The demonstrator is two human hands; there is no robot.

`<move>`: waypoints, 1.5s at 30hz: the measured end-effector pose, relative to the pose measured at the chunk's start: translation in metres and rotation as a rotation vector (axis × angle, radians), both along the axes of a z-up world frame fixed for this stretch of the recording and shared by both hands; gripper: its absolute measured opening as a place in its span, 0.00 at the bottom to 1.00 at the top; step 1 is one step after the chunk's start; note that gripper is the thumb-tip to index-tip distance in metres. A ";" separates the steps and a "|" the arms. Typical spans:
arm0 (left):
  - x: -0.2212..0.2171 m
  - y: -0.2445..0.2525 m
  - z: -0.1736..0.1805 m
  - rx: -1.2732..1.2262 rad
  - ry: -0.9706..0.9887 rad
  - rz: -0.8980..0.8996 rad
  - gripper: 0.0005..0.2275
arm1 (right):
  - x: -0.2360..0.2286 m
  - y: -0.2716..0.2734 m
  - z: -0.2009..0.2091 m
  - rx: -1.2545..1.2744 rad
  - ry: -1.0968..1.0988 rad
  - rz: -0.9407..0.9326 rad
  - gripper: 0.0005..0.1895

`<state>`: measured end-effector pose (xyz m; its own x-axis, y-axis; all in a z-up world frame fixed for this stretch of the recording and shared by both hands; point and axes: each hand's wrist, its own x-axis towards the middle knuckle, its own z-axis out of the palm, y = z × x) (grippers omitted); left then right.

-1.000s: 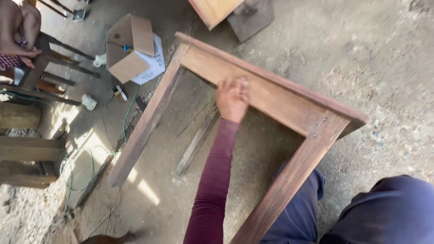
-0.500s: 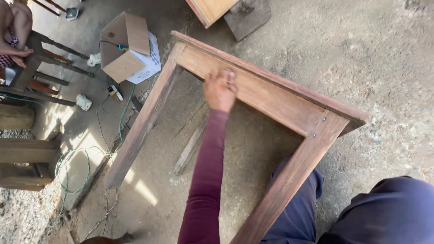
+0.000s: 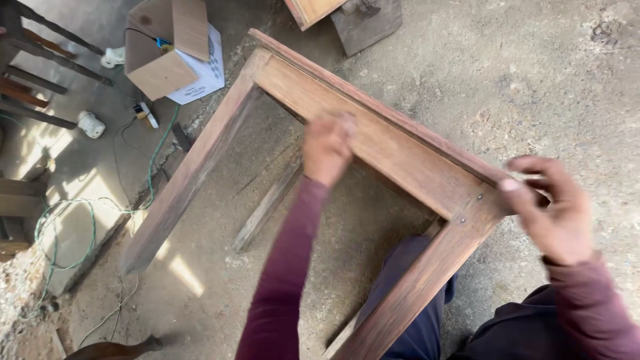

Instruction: Sanding the wooden frame of a furniture piece using sandpaper.

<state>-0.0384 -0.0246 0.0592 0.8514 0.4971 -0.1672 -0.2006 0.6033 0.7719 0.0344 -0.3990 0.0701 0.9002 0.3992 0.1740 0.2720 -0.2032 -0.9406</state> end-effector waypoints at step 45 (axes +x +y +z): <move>-0.019 -0.196 0.009 1.901 -0.311 -0.236 0.08 | 0.013 0.028 -0.049 0.298 -0.139 0.034 0.14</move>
<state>-0.0570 -0.2203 0.0684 0.8069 -0.2924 0.5133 -0.4905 -0.8158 0.3063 0.0477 -0.3705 0.0207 0.8464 0.3418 0.4083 0.4041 0.0871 -0.9106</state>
